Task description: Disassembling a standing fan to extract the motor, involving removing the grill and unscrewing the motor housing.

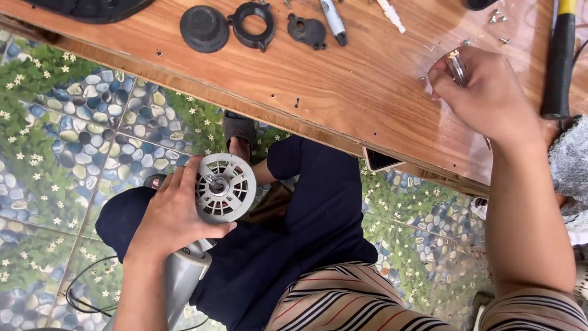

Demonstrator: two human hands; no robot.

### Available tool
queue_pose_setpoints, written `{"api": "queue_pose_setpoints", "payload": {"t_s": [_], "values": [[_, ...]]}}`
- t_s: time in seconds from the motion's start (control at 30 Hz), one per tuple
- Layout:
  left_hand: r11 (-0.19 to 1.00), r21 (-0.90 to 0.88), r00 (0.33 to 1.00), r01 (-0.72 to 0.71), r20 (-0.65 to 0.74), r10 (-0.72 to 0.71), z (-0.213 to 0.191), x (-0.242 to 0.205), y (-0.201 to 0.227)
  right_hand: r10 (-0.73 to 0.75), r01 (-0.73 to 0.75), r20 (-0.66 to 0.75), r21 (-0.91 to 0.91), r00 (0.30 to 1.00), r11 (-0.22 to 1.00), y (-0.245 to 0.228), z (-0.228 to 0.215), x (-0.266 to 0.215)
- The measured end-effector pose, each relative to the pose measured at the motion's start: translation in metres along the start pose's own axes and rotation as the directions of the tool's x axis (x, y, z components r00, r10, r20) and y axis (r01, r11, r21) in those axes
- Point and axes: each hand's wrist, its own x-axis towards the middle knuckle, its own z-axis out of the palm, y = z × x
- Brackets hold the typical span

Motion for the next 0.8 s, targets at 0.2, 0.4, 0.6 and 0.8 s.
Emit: {"api": "queue_pose_setpoints", "payload": {"t_s": [0.2, 0.4, 0.6, 0.8], "values": [[1.0, 0.025, 1.0, -0.001, 0.014, 0.001, 0.002, 0.005, 0.004, 0.017, -0.019, -0.062, -0.037, 0.998, 0.999, 0.012, 0.005, 0.005], [1.0, 0.026, 1.0, -0.009, 0.004, 0.009, 0.002, 0.003, 0.003, -0.058, 0.059, -0.254, -0.005, 0.965, 0.998, 0.013, -0.003, -0.012], [1.0, 0.007, 1.0, 0.002, -0.019, -0.002, -0.001, -0.002, 0.004, 0.056, 0.124, -0.325, 0.508, 0.944, 0.853, -0.007, 0.006, -0.034], [0.993, -0.034, 0.986, -0.111, -0.13, 0.106, -0.001, -0.011, 0.0, -0.25, 0.34, -0.232, 0.696, 0.94, 0.633, -0.045, 0.064, -0.056]]}}
